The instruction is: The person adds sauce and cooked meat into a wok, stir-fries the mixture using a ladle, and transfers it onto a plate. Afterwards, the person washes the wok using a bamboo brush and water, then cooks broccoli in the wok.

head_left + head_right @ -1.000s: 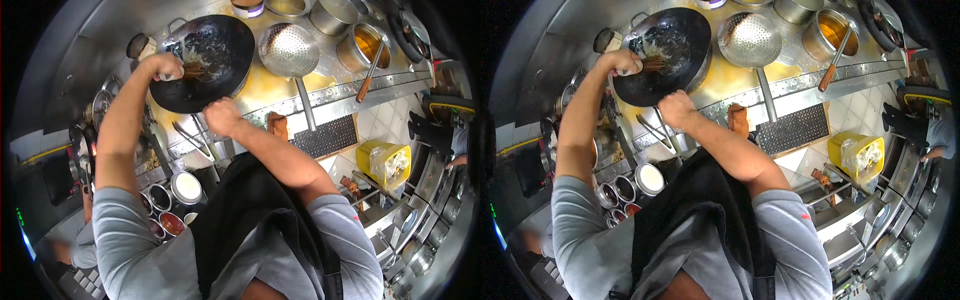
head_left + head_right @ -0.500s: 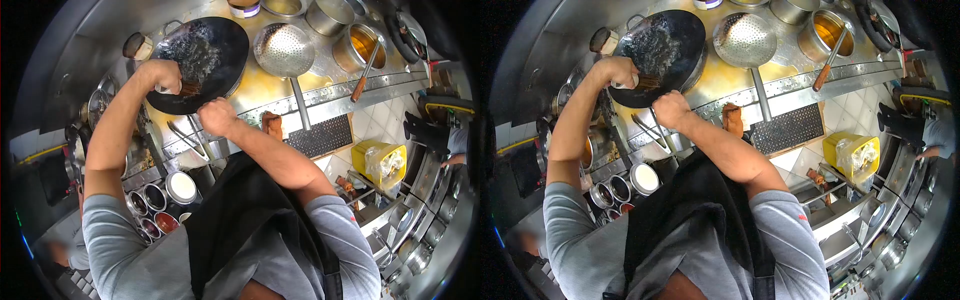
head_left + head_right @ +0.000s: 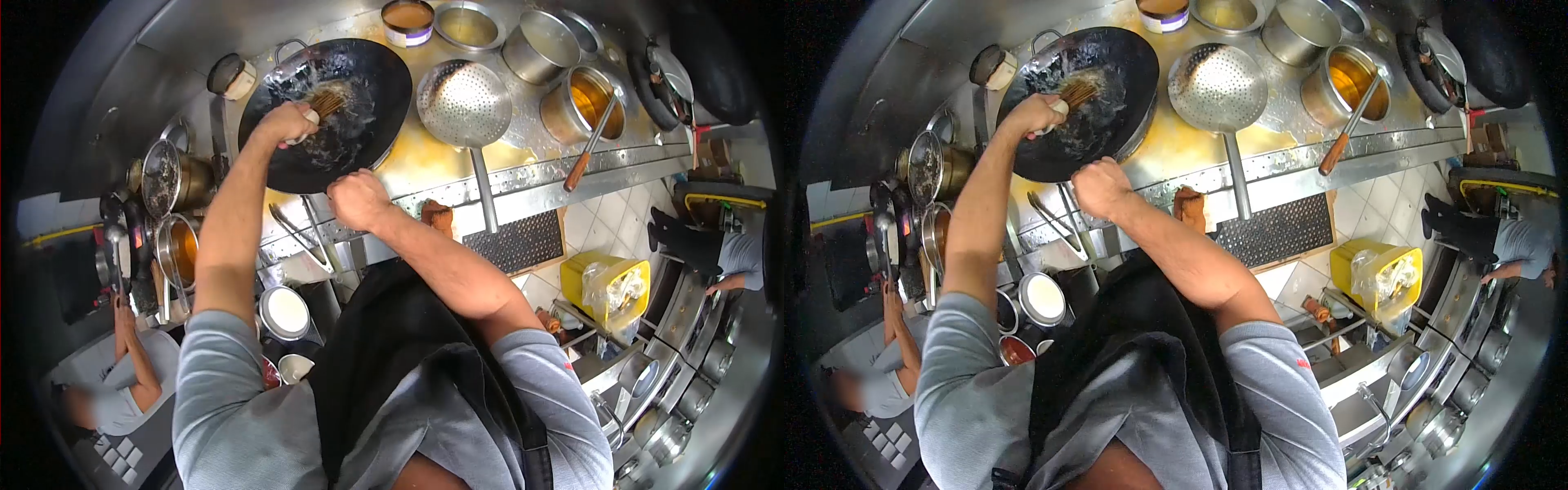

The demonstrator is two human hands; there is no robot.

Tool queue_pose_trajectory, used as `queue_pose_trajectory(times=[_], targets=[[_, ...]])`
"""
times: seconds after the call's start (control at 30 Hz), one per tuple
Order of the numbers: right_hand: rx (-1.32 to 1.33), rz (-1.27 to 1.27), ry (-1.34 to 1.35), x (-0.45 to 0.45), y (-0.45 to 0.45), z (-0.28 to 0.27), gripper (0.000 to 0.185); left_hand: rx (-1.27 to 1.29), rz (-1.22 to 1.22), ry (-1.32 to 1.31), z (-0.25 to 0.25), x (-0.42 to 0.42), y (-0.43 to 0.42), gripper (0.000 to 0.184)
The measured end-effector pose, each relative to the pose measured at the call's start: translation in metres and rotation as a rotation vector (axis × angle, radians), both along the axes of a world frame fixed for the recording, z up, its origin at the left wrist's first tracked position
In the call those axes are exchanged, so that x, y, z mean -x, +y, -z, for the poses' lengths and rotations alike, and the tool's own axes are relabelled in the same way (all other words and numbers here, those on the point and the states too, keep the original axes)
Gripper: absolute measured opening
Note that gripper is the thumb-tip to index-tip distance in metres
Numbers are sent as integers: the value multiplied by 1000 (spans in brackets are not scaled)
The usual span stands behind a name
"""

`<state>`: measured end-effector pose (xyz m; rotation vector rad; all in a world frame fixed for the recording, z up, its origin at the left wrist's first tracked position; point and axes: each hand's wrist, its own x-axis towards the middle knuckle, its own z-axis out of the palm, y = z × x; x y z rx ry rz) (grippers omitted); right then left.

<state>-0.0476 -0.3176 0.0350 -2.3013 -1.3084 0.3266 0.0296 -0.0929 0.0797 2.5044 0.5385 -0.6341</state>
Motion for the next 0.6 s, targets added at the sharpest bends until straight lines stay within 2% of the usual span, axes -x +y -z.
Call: queue_pose_trajectory(times=[0.07, 0.13, 0.2, 0.27, 0.33, 0.4, 0.47, 0.5, 0.53, 0.57, 0.6], targets=[[-7, 5, -34, 1, -2, 1, 18, 170, -69, 33, -3, 7, -9, 62], [-18, -4, -49, -2, 0, 3, 17, 301, 110, 121, -25, 28, -17, 73], [-27, -3, -29, 0, -1, 2, 16, 153, 173, 131, -67, 58, -47, 70], [-17, -9, -27, 1, 0, 2, 17, 120, 211, 90, -45, 55, -36, 69], [-37, -24, -34, -2, 1, 2, 17, 40, 137, 90, -7, 16, -14, 65], [-39, -27, -23, -4, 0, 1, 17, 24, -161, -199, 29, -4, -6, 51], [-40, -22, -23, -6, -1, 1, 18, 210, -212, -286, 46, -6, -16, 50], [-45, -24, -28, -5, 0, 4, 18, 297, -131, -241, 44, 4, -22, 51], [-51, -28, -35, -5, 1, 6, 18, 244, -67, -94, 21, 19, -39, 52], [-58, -32, -28, -5, 0, 6, 18, 18, 175, -307, 22, 45, -45, 56], [-67, -31, -23, -4, -1, 4, 18, -28, 205, -213, -5, 66, -57, 63]])
